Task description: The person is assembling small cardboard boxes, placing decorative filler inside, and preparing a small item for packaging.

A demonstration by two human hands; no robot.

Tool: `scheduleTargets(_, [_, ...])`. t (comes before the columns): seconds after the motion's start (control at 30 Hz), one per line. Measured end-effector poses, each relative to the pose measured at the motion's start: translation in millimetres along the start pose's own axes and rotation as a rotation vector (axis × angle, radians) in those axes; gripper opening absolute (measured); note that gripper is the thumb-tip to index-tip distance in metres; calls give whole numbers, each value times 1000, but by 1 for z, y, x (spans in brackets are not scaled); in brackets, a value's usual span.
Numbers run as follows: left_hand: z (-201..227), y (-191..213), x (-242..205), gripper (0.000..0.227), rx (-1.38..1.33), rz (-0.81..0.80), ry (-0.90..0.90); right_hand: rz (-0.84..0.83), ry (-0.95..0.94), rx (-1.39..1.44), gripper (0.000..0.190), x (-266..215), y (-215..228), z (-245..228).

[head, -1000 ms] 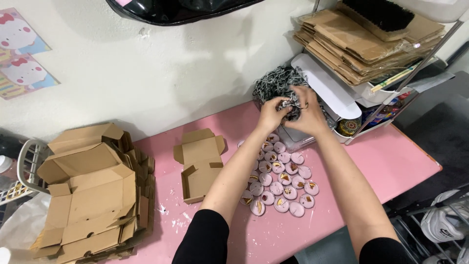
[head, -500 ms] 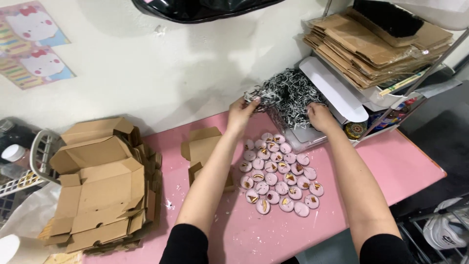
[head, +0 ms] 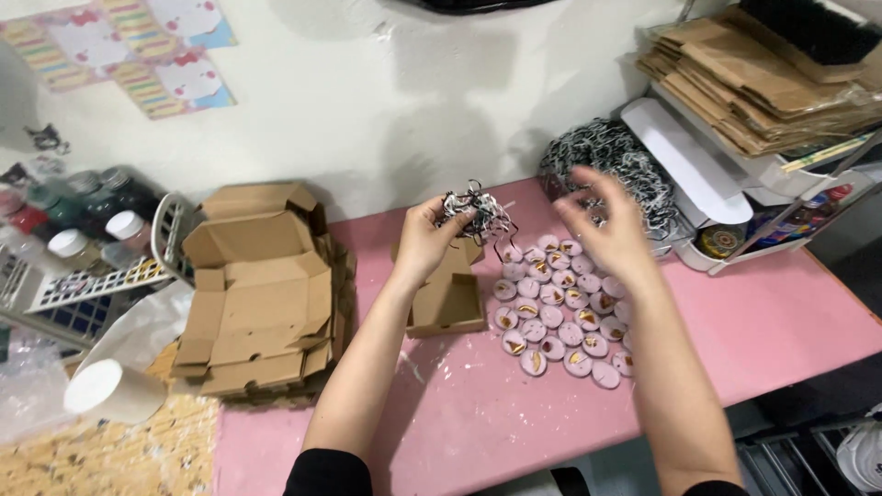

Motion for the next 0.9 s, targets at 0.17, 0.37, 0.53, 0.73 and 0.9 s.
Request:
scheduleTargets(0.17, [3,12,-40,22,194,35,-16,-344,-211,758,54,-34,-100,-34])
scheduleTargets(0.37, [-15,21,-68,23,210,-23,52,-246,-402,920,35,-53,-168,2])
scheduleTargets(0.53, [-61,28,-72,28,106,-54,216,-200,-486,788,26,-68,-190,40])
scheduleTargets(0.73, [-39,44,-76,17,504,22,226,-245,-325,833,17,-66,-198,45])
scheduleTargets(0.9, [-38,64,-79,15,689,183,106,-317,-163,290,16,-64,-182,27])
Point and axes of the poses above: each hand's wrist, its own x-axis towards the middle knuckle, its own y-axis out of the back of the hand, z = x × y, the point moved 6 cm from there along x, towards the middle knuckle, and after that the axes turned 4 degrees about y, right-handed, at the moved point
